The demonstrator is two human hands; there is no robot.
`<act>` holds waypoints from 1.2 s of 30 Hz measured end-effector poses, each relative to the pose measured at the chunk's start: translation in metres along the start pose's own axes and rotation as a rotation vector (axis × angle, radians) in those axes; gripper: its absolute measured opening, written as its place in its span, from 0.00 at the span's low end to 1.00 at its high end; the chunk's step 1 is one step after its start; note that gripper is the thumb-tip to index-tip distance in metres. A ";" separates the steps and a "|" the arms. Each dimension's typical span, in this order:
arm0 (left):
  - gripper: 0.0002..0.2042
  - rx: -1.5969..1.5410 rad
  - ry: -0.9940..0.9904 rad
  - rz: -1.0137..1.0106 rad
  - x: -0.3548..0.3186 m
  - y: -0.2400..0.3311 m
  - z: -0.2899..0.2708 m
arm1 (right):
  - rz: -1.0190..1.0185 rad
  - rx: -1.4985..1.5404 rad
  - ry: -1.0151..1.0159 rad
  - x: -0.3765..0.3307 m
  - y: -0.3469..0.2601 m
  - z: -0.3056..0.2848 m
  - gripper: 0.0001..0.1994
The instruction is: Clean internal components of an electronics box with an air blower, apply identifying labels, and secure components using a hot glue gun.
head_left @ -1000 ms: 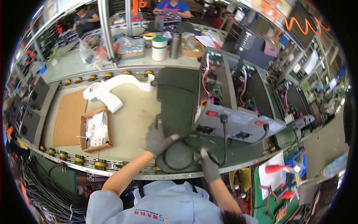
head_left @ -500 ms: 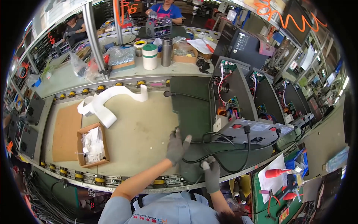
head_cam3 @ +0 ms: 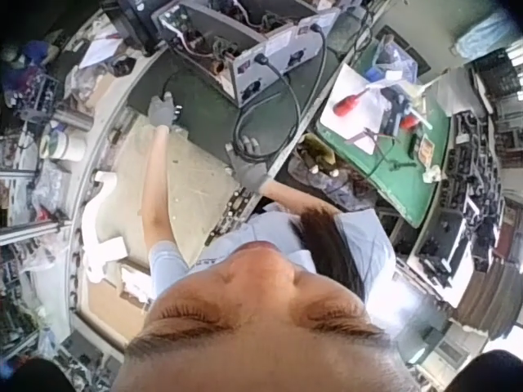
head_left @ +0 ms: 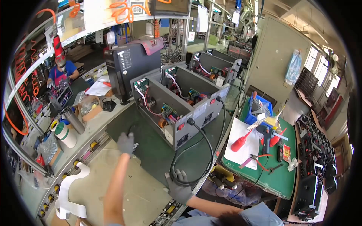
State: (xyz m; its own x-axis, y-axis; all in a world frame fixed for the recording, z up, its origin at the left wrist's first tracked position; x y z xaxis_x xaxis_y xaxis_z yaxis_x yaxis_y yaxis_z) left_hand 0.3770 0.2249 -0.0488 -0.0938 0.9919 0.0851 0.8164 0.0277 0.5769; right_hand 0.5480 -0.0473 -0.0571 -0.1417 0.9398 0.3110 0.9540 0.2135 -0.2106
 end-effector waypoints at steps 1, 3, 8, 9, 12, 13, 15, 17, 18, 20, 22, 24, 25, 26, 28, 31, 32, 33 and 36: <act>0.24 -0.245 -0.079 -0.084 -0.013 0.024 0.013 | 0.016 0.013 -0.009 0.002 0.007 0.001 0.34; 0.27 0.281 -0.083 0.140 -0.043 0.077 0.031 | 0.024 -0.011 0.021 0.005 0.023 0.000 0.34; 0.30 0.417 -0.057 0.374 -0.085 0.114 0.027 | 0.078 -0.029 0.058 0.019 0.062 -0.003 0.32; 0.29 0.286 0.087 0.472 -0.087 0.110 0.019 | 0.087 -0.051 0.074 0.024 0.071 -0.004 0.32; 0.23 0.126 0.107 0.566 -0.090 0.057 -0.004 | 0.171 -0.135 0.020 0.039 0.102 -0.004 0.32; 0.20 0.046 0.073 0.609 -0.092 0.032 -0.014 | 0.141 -0.118 0.052 0.045 0.111 -0.005 0.32; 0.16 -0.062 0.090 0.527 -0.094 -0.031 -0.043 | 0.278 -0.179 -0.011 0.058 0.135 -0.001 0.33; 0.12 -0.081 0.227 0.383 -0.106 -0.101 -0.087 | 0.351 -0.161 -0.033 0.071 0.161 0.008 0.33; 0.12 -0.048 0.301 0.410 -0.118 -0.134 -0.116 | 0.420 -0.171 -0.020 0.078 0.176 0.013 0.33; 0.13 -0.106 0.330 0.147 -0.145 -0.204 -0.178 | 0.436 -0.287 0.033 0.092 0.208 0.022 0.34; 0.15 0.222 0.469 0.096 -0.184 -0.255 -0.239 | 0.470 -0.496 0.059 0.106 0.245 0.022 0.17; 0.19 0.565 0.374 -0.030 -0.248 -0.304 -0.294 | 0.344 -0.384 0.383 0.115 0.265 0.002 0.10; 0.19 0.610 0.528 -0.014 -0.286 -0.320 -0.317 | 0.339 -0.177 0.298 0.111 0.275 -0.011 0.13; 0.18 0.562 0.328 -0.517 -0.326 -0.352 -0.336 | 0.325 0.043 0.261 0.112 0.275 -0.022 0.21; 0.20 0.632 0.401 -0.760 -0.408 -0.379 -0.368 | 0.273 -0.132 0.125 0.145 0.261 -0.038 0.19; 0.18 0.799 0.058 -1.079 -0.483 -0.423 -0.413 | 0.320 -0.565 -0.101 0.195 0.209 -0.029 0.19; 0.18 0.767 0.008 -1.173 -0.514 -0.435 -0.424 | 0.250 -0.560 -0.124 0.211 0.185 -0.017 0.19; 0.19 0.821 0.090 -1.290 -0.533 -0.446 -0.437 | 0.161 -0.496 -0.082 0.223 0.159 -0.004 0.19; 0.21 0.837 0.306 -1.473 -0.577 -0.484 -0.457 | -0.151 -0.274 0.017 0.241 0.080 0.027 0.15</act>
State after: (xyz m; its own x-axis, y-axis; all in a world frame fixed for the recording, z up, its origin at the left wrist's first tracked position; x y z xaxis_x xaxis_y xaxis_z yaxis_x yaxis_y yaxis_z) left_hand -0.2245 -0.4173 -0.0059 -0.9936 0.0191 0.1109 -0.0073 0.9723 -0.2335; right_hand 0.5829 0.2032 -0.0242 -0.2853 0.8979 0.3353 0.9584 0.2685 0.0964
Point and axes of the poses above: each hand's wrist, its own x-axis towards the middle knuckle, its own z-axis out of the palm, y = z × x, the point moved 3 cm from there along x, towards the middle knuckle, and after that the axes turned 4 degrees about x, right-handed, at the moved point
